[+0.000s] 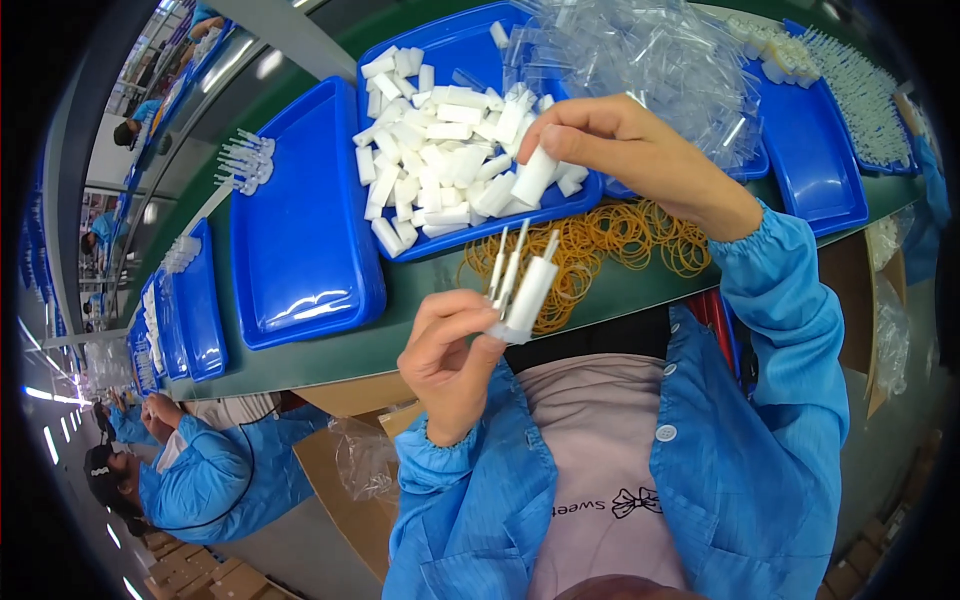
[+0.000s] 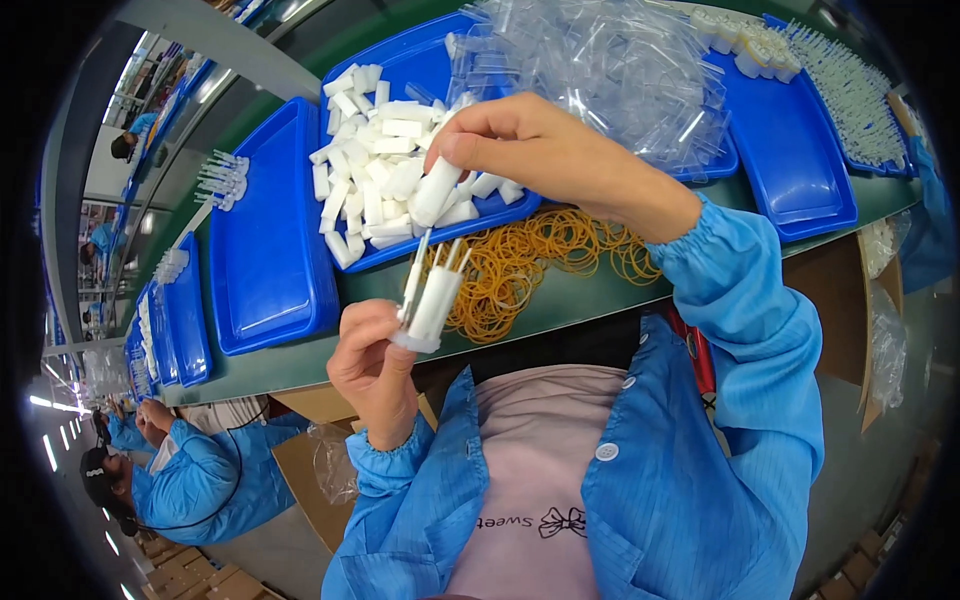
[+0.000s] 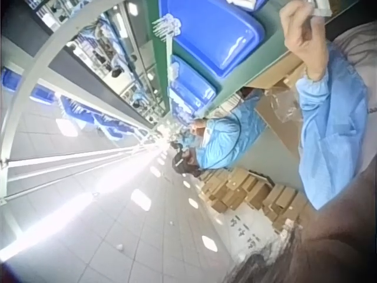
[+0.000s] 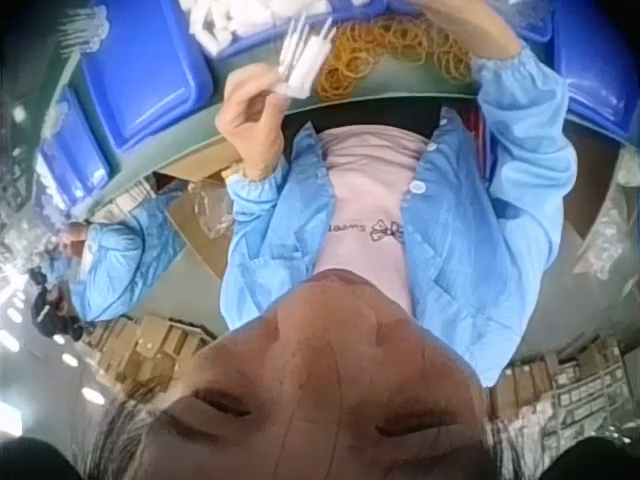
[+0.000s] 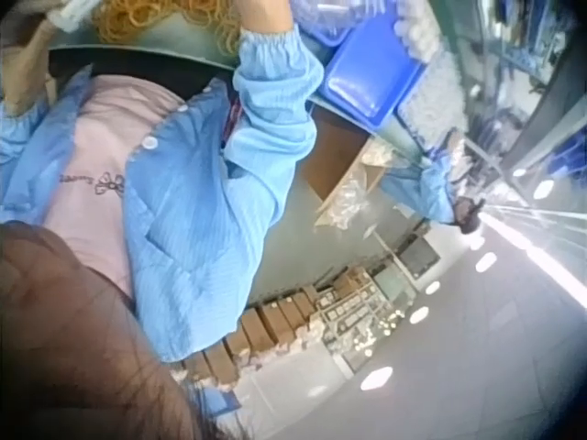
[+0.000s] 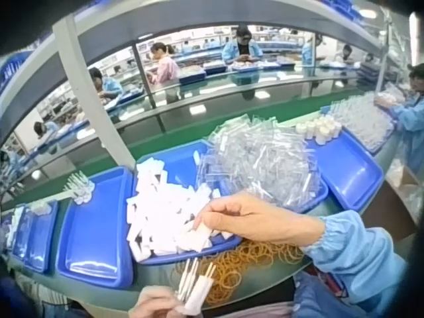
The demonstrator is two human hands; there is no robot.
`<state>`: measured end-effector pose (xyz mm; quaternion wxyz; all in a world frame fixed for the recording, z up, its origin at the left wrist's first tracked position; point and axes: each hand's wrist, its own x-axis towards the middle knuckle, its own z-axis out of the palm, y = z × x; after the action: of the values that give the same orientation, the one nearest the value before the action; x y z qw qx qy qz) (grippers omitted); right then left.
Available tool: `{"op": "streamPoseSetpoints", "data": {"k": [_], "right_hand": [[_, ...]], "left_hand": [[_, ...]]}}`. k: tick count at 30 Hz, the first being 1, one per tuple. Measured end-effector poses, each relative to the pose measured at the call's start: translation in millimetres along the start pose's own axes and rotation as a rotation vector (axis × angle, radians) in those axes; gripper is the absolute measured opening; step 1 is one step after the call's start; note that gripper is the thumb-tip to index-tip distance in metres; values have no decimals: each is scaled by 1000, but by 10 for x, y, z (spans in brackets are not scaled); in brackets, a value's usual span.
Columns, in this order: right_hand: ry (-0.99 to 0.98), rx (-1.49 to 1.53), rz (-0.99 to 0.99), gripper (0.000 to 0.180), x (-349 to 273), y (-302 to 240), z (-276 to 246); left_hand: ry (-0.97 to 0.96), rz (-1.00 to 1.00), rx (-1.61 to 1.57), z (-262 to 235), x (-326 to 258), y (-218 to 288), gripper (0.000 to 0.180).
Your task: The person assembles components by fitting foam sleeves onto vertical pins, placing clear plastic covers over the foam, and securing the bundle with a rubber band.
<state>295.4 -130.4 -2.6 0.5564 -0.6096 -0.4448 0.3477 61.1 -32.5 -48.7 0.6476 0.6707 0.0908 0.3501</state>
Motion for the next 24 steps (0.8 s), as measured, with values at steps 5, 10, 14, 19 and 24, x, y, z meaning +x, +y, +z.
{"op": "streamPoseSetpoints", "data": {"k": [5, 10, 14, 19, 24], "right_hand": [[-48, 165, 40, 27, -35, -26, 12], [-55, 220, 94, 29, -13, 38, 8], [-93, 254, 114, 24, -31, 35, -2], [-43, 326, 57, 24, -41, 16, 15], [-28, 342, -8, 24, -68, 13, 51]], "left_hand": [[-4, 75, 69, 45, 45, 31, 16], [13, 67, 115, 9, 20, 35, 14], [14, 94, 106, 7, 26, 19, 14], [26, -13, -11, 5, 11, 28, 15], [63, -149, -318, 27, -19, -20, 18]]}}
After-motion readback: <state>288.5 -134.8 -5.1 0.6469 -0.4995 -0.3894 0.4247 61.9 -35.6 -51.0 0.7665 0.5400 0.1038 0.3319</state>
